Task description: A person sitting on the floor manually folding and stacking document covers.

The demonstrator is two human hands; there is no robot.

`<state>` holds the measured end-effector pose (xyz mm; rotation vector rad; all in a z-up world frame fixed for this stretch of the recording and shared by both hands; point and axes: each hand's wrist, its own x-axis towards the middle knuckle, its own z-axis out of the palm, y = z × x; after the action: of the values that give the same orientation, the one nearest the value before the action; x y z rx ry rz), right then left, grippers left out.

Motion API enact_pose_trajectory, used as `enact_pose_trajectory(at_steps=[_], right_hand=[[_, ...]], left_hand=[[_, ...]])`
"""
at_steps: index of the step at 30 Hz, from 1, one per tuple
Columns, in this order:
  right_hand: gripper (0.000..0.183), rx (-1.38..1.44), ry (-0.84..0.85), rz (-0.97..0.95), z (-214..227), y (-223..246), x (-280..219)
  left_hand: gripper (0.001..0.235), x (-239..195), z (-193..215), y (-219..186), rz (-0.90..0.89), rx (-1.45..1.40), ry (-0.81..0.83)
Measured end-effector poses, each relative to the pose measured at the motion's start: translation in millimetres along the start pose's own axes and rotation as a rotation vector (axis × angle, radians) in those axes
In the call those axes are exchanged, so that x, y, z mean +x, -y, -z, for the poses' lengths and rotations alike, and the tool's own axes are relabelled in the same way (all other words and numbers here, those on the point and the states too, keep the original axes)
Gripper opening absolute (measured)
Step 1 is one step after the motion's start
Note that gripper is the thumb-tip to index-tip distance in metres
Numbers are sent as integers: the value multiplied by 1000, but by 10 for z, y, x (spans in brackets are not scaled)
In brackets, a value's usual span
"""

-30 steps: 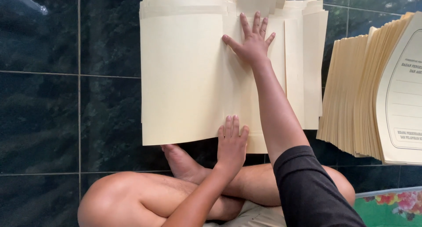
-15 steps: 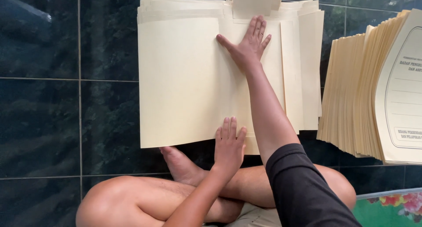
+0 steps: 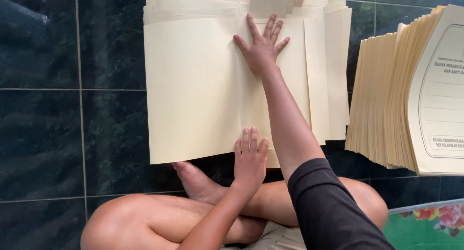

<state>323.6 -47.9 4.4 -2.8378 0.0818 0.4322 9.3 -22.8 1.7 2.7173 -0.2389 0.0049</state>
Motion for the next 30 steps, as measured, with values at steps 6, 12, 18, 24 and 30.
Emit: enact_pose_trajectory(at_steps=[6, 12, 18, 24, 30], right_hand=[[89, -110, -71, 108, 44, -293, -292], [105, 69, -86, -37, 164, -531, -898], [107, -30, -15, -130, 154, -805, -1390], [84, -196, -28, -110, -220, -1028, -1765], [84, -188, -5, -164, -427, -1227, -1986]], left_hand=[[62, -9, -129, 52, -13, -30, 60], [55, 86, 209, 37, 38, -20, 448], [55, 41, 110, 78, 18, -77, 281], [53, 34, -46, 120, 6, -77, 213], [57, 3, -29, 166, -6, -90, 189]])
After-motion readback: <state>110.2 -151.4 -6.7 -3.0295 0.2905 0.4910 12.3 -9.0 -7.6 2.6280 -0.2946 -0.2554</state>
